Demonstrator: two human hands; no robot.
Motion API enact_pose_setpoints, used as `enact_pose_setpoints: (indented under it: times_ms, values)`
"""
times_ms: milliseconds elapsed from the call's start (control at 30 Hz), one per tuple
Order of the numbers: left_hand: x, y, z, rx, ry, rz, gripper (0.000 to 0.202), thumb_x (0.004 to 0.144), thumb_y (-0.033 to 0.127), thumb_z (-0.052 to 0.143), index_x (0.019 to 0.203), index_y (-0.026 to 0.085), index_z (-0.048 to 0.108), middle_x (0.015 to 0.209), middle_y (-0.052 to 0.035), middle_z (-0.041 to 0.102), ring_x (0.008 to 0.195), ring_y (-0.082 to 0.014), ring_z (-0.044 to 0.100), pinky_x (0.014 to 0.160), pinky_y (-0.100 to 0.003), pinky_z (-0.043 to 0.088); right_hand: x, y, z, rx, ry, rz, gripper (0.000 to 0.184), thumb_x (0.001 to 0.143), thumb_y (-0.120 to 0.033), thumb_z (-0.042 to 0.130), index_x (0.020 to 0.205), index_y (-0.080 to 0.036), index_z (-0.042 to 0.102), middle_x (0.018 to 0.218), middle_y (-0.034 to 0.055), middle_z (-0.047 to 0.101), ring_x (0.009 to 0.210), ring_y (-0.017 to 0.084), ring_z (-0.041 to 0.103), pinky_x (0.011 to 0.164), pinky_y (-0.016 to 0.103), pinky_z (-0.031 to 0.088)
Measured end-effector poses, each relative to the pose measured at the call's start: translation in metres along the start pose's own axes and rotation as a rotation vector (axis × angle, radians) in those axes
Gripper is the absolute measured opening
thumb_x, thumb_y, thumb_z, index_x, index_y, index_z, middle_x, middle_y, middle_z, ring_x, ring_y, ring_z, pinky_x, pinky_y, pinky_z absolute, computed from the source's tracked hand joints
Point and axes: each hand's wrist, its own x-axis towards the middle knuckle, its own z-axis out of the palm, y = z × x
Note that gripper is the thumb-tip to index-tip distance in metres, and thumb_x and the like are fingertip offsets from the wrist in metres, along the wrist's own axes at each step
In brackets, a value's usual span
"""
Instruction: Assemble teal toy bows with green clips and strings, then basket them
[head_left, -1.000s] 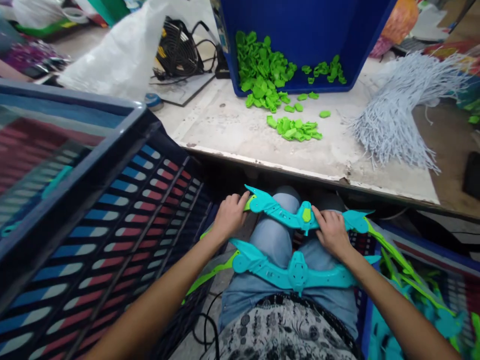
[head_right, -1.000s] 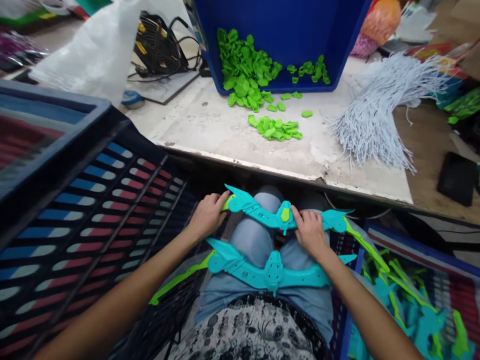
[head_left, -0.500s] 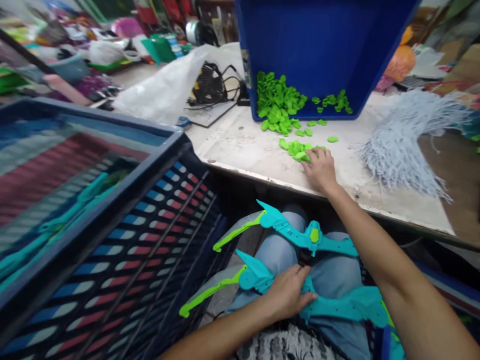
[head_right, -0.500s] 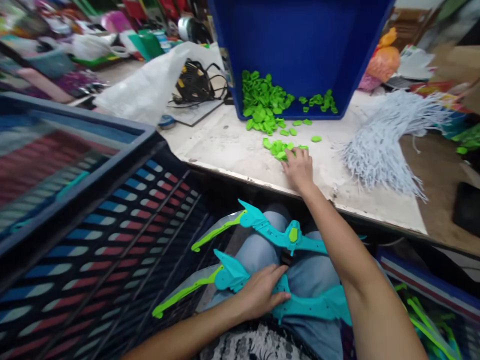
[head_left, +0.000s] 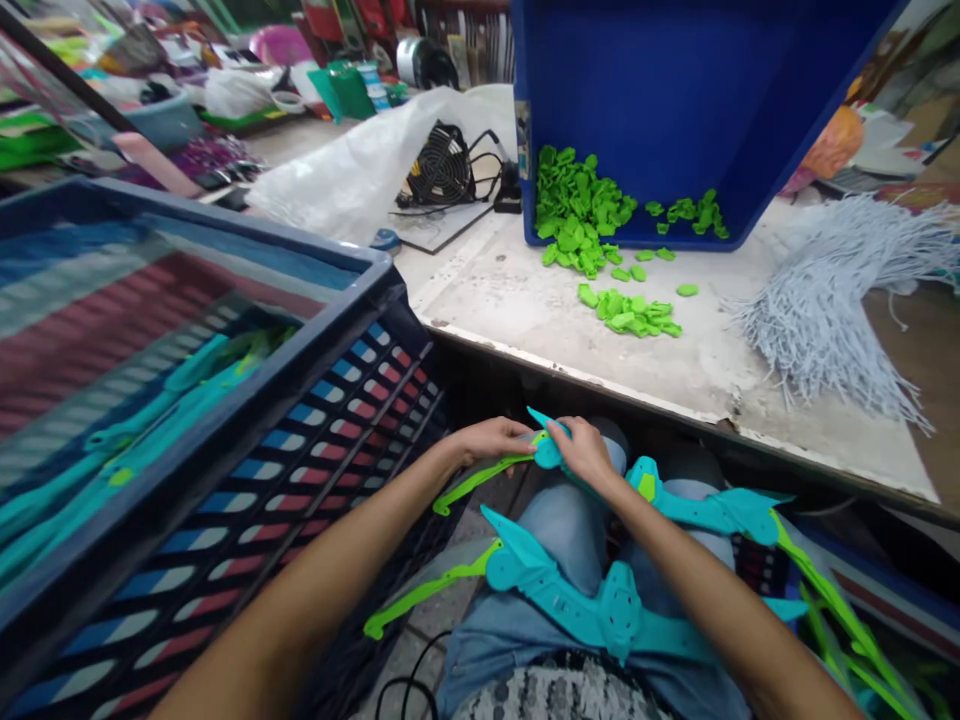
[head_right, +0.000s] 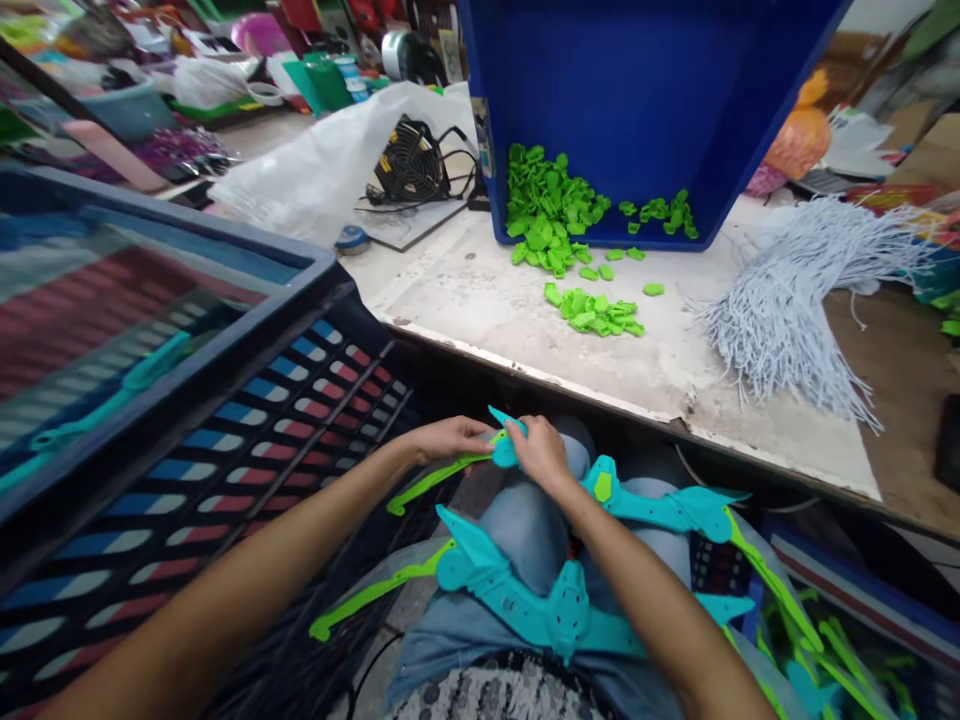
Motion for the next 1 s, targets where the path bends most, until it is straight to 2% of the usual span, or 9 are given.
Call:
enact_pose_setpoints:
  times_ms: [200,467,533,633,700,800,867,900,1000]
  values:
    - [-0.003,0.001,0.004,0.031,-0.022,-0.048,0.057,0.057,0.064,0.074,0.078,0.015,0.054,0.061,0.0043,0.055,0.048,-0.0094,0.051,0.049,-0.023,0.041,0.004,-0.004,0.001,0.047,0.000,0.092,0.034,0.097,-0.043,0.039,0.105,-0.020,0.063,0.097,0.0097,0.071,0.092,0.025,0.065,0.071,0.030,0.042]
    - [-0.015,0.004,0.003,0.126,-0.181,-0.015,0.057,0.059,0.068,0.070,0.072,0.015,0.055,0.055,0.0037,0.052,0.048,-0.0106,0.048,0.048,-0.023,0.039,-0.013,0.000,0.017,0.258,0.154,0.004,0.027,0.094,-0.041,0.040,0.101,-0.024,0.060,0.091,0.0026,0.070,0.085,0.021,0.065,0.070,0.028,0.043]
    - [-0.012,0.002,0.001,0.145,-0.153,-0.001,0.056,0.060,0.068,0.070,0.072,0.015,0.055,0.056,0.0037,0.051,0.049,-0.0099,0.047,0.048,-0.022,0.038,-0.012,0.003,0.019,0.331,0.157,-0.009,0.024,0.094,-0.036,0.041,0.106,-0.024,0.058,0.094,0.0020,0.070,0.088,0.020,0.065,0.073,0.027,0.045]
    - [-0.006,-0.003,-0.003,0.156,-0.092,-0.001,0.058,0.059,0.067,0.071,0.077,0.015,0.055,0.063,0.0033,0.053,0.054,-0.0103,0.050,0.051,-0.022,0.040,-0.010,0.004,0.015,0.304,0.048,-0.060,0.024,0.093,-0.032,0.043,0.107,-0.022,0.059,0.098,0.0043,0.069,0.091,0.021,0.064,0.076,0.028,0.046]
    - [-0.003,-0.005,-0.006,0.121,-0.072,-0.017,0.060,0.058,0.067,0.071,0.083,0.015,0.054,0.068,0.0032,0.054,0.056,-0.0108,0.051,0.053,-0.022,0.042,-0.007,0.004,0.001,0.204,0.074,-0.159,0.024,0.092,-0.033,0.046,0.106,-0.020,0.062,0.101,0.0065,0.068,0.094,0.022,0.062,0.080,0.030,0.046]
    - [-0.002,-0.006,-0.006,0.061,-0.050,-0.040,0.062,0.058,0.068,0.071,0.086,0.016,0.054,0.069,0.0038,0.054,0.054,-0.0097,0.050,0.052,-0.023,0.042,0.007,0.009,-0.040,0.050,0.396,-0.308,0.027,0.095,-0.031,0.042,0.103,-0.020,0.065,0.101,0.0086,0.066,0.096,0.024,0.056,0.087,0.034,0.043]
    - [-0.002,-0.006,-0.004,0.040,-0.040,-0.039,0.061,0.058,0.068,0.071,0.083,0.015,0.054,0.067,0.0039,0.053,0.053,-0.0089,0.049,0.051,-0.022,0.041,0.028,0.020,-0.075,-0.090,0.611,-0.307,0.029,0.095,-0.026,0.039,0.104,-0.018,0.065,0.101,0.0113,0.064,0.097,0.026,0.051,0.087,0.039,0.041]
    - [-0.002,-0.006,-0.004,0.033,-0.029,-0.035,0.060,0.058,0.068,0.071,0.081,0.015,0.054,0.067,0.0039,0.053,0.053,-0.0088,0.049,0.051,-0.022,0.040,0.041,0.028,-0.092,-0.180,0.664,-0.287,0.028,0.094,-0.023,0.041,0.106,-0.017,0.065,0.107,0.0130,0.062,0.100,0.028,0.048,0.086,0.042,0.039]
    - [-0.003,-0.002,-0.003,0.042,0.021,-0.019,0.056,0.062,0.066,0.068,0.079,0.014,0.056,0.067,0.0017,0.055,0.056,-0.0109,0.051,0.054,-0.024,0.041,0.080,0.050,-0.127,-0.419,0.599,-0.319,0.025,0.090,-0.016,0.045,0.106,-0.017,0.065,0.114,0.0133,0.059,0.106,0.031,0.041,0.083,0.043,0.036]
